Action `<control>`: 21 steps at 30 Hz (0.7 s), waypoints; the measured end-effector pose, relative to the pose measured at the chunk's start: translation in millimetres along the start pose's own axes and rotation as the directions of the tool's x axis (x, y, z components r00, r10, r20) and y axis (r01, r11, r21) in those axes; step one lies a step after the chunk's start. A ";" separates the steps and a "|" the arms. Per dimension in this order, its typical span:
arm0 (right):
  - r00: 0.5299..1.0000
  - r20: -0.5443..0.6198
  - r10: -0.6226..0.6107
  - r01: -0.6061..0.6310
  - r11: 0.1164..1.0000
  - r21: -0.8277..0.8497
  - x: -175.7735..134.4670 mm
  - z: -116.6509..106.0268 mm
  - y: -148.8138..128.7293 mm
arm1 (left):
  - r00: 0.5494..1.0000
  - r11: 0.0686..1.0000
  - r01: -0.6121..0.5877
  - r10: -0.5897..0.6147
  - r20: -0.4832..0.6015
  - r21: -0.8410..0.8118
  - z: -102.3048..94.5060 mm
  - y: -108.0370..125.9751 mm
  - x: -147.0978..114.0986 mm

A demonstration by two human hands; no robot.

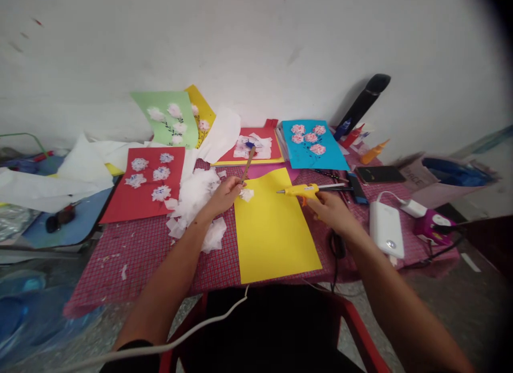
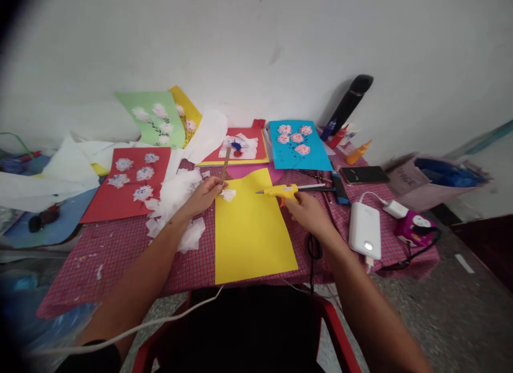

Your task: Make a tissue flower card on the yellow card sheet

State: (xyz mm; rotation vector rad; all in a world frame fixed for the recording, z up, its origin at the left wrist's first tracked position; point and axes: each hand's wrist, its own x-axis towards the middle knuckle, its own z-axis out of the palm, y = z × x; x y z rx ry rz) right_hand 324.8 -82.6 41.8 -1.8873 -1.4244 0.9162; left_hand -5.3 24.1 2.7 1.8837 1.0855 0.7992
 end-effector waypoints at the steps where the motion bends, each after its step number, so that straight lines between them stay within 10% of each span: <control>1: 1.000 0.013 0.027 -0.028 0.998 0.052 -2.6 1.1 4.5 | 1.000 1.000 -0.014 0.014 -0.003 0.020 0.6 -0.3 0.0; 9: 0.971 0.134 0.197 -0.238 0.829 0.506 -18.4 -9.9 18.4 | 1.000 0.982 -0.023 0.025 -0.009 0.188 1.4 7.3 -1.2; 17: 0.977 -0.191 0.097 0.013 0.862 0.507 -37.3 -20.4 -3.4 | 1.000 0.999 -0.005 0.006 -0.024 0.039 0.2 4.7 -2.3; 21: 0.994 -0.109 0.016 0.034 0.894 0.446 -45.5 -14.0 -16.0 | 0.999 0.991 0.009 -0.016 -0.049 -0.132 -10.2 7.4 -4.0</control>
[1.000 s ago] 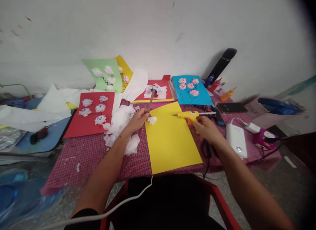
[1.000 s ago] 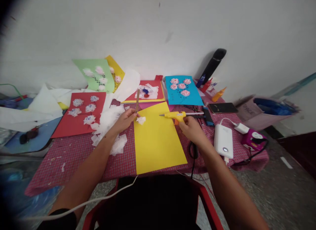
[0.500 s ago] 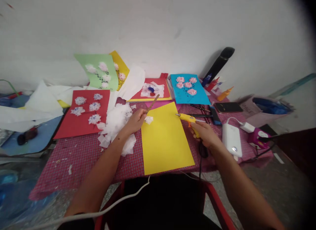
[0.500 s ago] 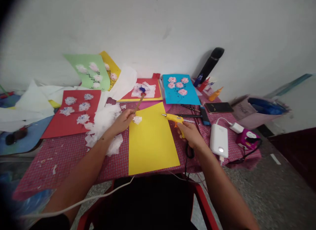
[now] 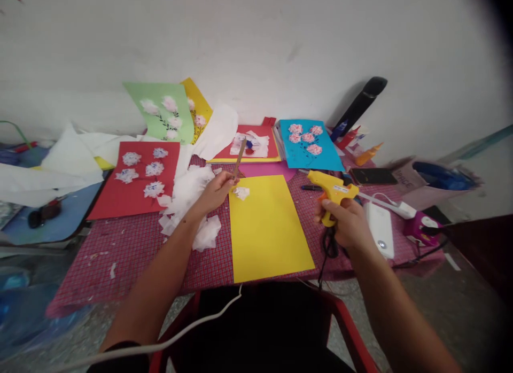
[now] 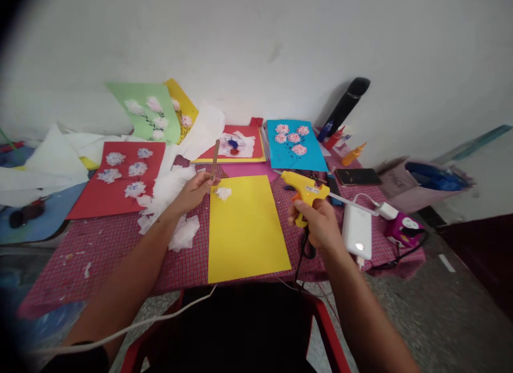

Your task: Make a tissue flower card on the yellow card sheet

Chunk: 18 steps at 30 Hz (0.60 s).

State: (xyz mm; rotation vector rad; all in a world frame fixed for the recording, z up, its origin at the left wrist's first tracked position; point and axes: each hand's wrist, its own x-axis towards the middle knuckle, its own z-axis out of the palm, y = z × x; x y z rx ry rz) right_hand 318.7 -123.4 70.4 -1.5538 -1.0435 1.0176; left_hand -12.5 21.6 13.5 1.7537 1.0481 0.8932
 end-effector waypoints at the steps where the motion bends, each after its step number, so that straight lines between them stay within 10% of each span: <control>1: 0.999 0.045 0.012 -0.011 0.999 -0.033 -1.1 5.2 0.8 | 1.000 0.999 0.014 -0.014 0.014 -0.042 -4.4 1.6 -1.1; 7: 0.972 0.221 0.085 -0.077 0.996 -0.043 4.7 54.1 18.9 | 0.958 0.977 0.185 -0.154 0.243 -0.109 -30.0 6.9 -10.2; 18: 0.981 0.151 0.120 -0.117 0.993 -0.031 17.7 98.7 29.7 | 0.881 0.973 0.229 -0.216 0.421 0.021 -24.3 8.9 -13.0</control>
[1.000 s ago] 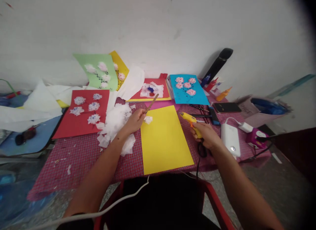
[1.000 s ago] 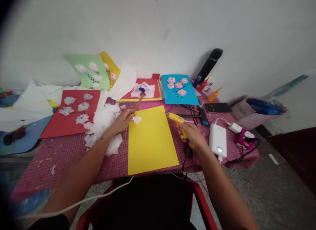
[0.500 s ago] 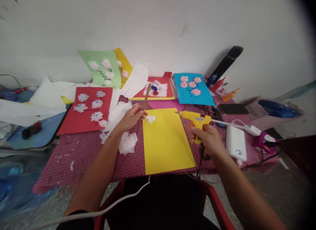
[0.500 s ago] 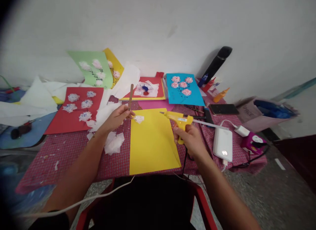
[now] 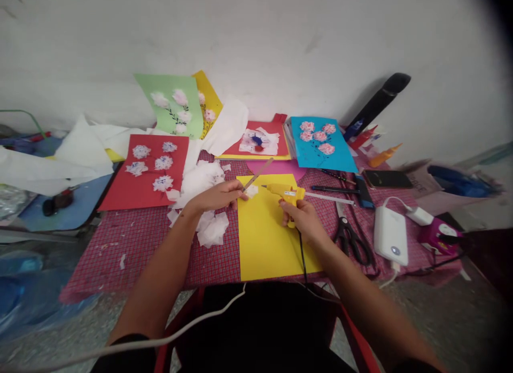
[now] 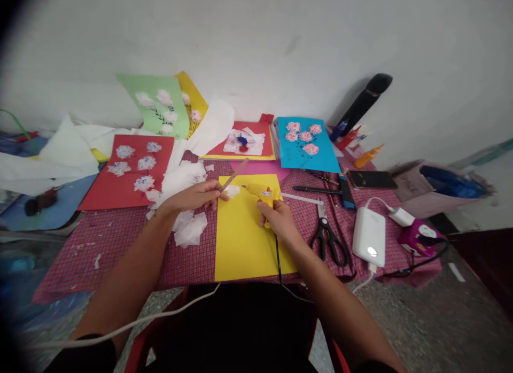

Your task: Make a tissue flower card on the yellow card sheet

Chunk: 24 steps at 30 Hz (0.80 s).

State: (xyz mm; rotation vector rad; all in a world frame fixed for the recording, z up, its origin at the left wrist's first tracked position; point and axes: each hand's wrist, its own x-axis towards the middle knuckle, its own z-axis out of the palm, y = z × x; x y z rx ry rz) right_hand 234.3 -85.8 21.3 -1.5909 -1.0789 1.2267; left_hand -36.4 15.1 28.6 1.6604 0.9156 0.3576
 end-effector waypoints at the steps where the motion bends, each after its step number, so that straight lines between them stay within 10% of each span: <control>1: 1.000 0.001 -0.009 0.009 1.000 -0.005 0.5 0.6 1.9 | 1.000 1.000 0.003 -0.003 0.003 0.014 0.5 -0.3 0.2; 24: 0.991 0.134 -0.009 0.020 0.997 -0.080 21.8 -3.0 -6.1 | 0.999 0.996 -0.027 0.024 -0.032 -0.084 6.1 6.2 1.1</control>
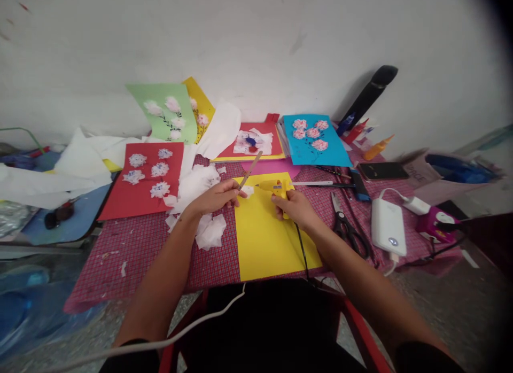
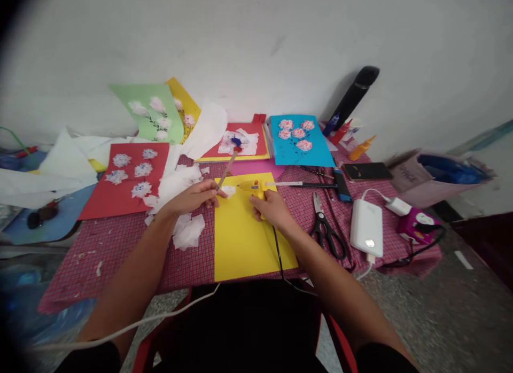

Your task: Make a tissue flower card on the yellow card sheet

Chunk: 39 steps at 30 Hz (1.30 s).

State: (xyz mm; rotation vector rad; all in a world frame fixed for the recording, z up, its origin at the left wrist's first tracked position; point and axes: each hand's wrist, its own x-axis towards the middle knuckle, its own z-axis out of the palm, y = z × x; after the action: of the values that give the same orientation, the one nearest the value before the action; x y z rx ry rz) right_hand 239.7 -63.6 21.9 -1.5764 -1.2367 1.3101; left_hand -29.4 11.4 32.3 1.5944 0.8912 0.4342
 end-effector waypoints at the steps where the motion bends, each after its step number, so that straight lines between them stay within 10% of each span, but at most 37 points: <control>1: 1.000 -0.001 0.004 -0.004 1.000 -0.030 1.8 0.2 0.2 | 1.000 1.000 0.000 0.000 0.016 -0.014 0.0 -2.0 0.5; 13: 0.999 0.023 0.037 -0.035 0.996 -0.081 1.6 2.3 -2.4 | 1.000 0.997 0.003 -0.001 0.023 -0.078 -0.8 -10.5 3.7; 21: 0.996 0.061 0.061 -0.057 0.997 -0.057 -1.1 1.5 -5.6 | 0.971 0.986 -0.130 0.105 -0.215 -0.106 12.1 -0.4 14.0; 29: 0.998 0.011 0.069 -0.069 0.997 0.014 -0.9 0.6 -2.4 | 0.941 0.923 -0.154 0.246 -0.234 0.353 21.7 16.6 30.4; 39: 0.996 0.068 0.048 -0.048 0.999 -0.010 1.8 -2.4 -1.8 | 0.945 0.851 -0.113 0.252 -0.209 0.513 24.2 23.6 39.0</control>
State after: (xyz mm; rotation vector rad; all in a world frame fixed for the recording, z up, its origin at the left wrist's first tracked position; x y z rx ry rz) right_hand 241.7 -61.3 23.7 -1.5876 -1.2538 1.4017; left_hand 19.8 24.1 41.5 2.1447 1.1238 0.6030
